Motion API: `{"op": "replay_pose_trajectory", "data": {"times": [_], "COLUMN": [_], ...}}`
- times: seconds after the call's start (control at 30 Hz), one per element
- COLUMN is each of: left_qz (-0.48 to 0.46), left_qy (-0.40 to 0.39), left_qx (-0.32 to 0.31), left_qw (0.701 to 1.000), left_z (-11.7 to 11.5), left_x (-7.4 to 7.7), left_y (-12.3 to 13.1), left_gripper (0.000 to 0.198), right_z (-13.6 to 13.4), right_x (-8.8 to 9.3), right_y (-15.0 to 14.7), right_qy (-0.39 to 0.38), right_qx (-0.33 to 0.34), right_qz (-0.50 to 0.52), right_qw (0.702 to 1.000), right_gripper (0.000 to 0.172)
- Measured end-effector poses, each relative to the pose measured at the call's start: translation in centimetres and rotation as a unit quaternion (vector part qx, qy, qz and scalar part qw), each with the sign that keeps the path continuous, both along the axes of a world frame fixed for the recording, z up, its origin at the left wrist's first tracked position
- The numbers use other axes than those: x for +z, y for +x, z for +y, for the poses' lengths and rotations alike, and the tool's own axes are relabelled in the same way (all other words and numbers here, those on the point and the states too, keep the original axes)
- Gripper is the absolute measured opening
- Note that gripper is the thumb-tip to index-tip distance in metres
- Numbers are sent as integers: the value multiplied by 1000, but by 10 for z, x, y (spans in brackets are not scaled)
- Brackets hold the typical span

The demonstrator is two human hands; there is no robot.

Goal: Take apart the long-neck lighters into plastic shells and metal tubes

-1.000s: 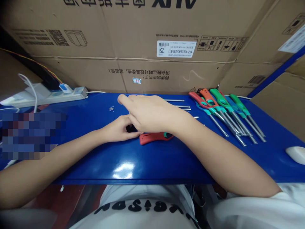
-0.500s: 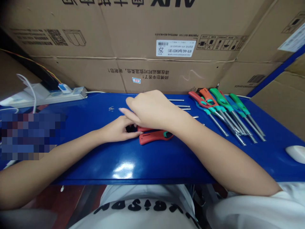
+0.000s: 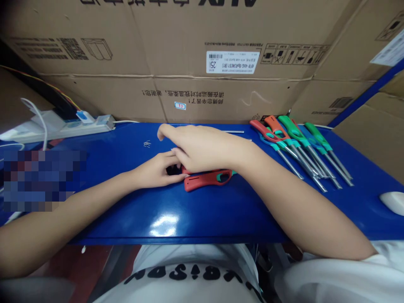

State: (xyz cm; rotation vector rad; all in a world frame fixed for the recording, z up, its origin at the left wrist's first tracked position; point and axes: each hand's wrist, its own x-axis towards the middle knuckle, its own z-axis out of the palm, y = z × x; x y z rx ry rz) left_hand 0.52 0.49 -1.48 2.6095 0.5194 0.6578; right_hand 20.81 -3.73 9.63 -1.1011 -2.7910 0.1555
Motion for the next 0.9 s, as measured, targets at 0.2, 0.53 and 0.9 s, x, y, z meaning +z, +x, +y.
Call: {"op": "replay_pose_trajectory", "data": {"times": [0.2, 0.53, 0.9], "left_qz": [9, 18, 22], "left_qy": [-6, 3, -3], "left_qx": [3, 27, 23], "left_qw": [1000, 999, 999], "left_z": [0, 0, 0], "left_x": [0, 0, -1], "left_y": [0, 0, 0], "left_gripper": [23, 17, 24], "right_z": [-1, 1, -1], "right_x": [0, 1, 0], "right_y": [-3, 1, -1], "right_qy": [42, 37, 60], "right_qx": [-64, -28, -17], "right_qz": [-22, -41, -21], "right_qw": [997, 998, 998], "right_gripper": [37, 38, 40]}}
